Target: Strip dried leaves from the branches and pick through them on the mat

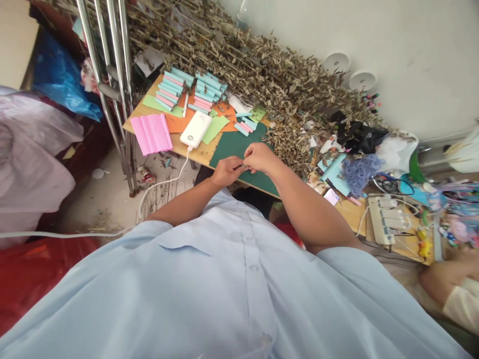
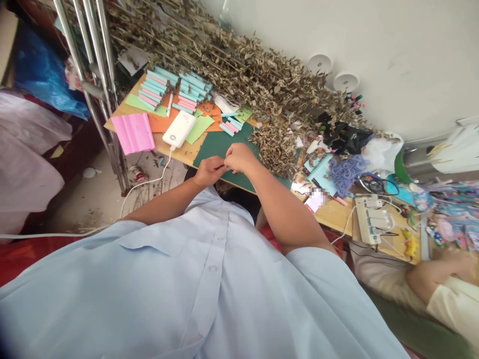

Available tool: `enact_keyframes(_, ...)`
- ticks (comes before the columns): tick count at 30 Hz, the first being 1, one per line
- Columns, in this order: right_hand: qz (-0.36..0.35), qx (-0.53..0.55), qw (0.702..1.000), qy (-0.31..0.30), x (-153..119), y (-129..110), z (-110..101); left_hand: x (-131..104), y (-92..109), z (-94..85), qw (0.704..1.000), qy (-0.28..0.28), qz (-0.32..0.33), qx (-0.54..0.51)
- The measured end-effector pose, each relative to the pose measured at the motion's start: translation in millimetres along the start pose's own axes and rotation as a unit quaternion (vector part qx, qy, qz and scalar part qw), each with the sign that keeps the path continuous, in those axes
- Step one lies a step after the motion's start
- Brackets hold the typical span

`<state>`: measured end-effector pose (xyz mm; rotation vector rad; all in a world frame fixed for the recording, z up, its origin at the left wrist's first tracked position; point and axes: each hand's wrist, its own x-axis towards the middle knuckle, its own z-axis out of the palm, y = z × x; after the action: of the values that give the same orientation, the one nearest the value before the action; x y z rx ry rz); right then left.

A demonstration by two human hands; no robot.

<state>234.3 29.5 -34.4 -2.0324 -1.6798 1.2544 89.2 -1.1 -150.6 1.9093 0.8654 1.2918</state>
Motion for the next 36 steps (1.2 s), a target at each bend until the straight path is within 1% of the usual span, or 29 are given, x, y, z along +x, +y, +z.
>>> enact_keyframes(3,-0.024,-0.037,0.999,-0.01,7.4,-2.8,-0.4,0.6,-0.3,-0.4,1.0,0.006,0.008,0.002)
enact_keyframes(5,-0.026,-0.016,0.999,-0.019,5.5,-1.6,-2.4,1.0,0.3,-1.0,1.0,0.014,0.011,-0.003)
enact_keyframes(8,-0.011,0.075,0.997,-0.03,-6.5,7.0,-5.9,1.1,1.7,-1.9,1.0,0.016,0.009,-0.007)
enact_keyframes(12,0.013,0.229,0.972,-0.04,-23.1,22.2,-7.6,1.2,2.8,-2.2,1.0,0.018,0.005,-0.005)
enact_keyframes(14,0.023,0.263,0.964,-0.038,-26.6,26.1,-6.3,1.3,2.7,-1.8,1.0,0.02,0.006,-0.003)
enact_keyframes(16,0.026,0.268,0.962,-0.035,-27.3,26.6,-4.6,1.4,2.1,-1.4,1.0,0.023,0.012,-0.001)
enact_keyframes(23,0.024,0.226,0.974,-0.026,-23.7,18.3,-4.6,1.0,2.2,-2.6,1.0,0.013,0.018,-0.005)
enact_keyframes(28,0.045,0.114,0.992,-0.007,-16.5,7.2,-2.9,1.1,3.7,-3.7,1.0,0.005,0.018,-0.013)
enact_keyframes(33,0.009,-0.016,1.0,0.01,2.0,2.8,4.3,0.8,1.3,-3.6,1.0,-0.006,0.004,-0.001)
enact_keyframes(36,-0.006,-0.03,1.0,-0.008,7.9,5.9,1.6,1.2,1.1,-3.7,1.0,-0.003,-0.003,-0.001)
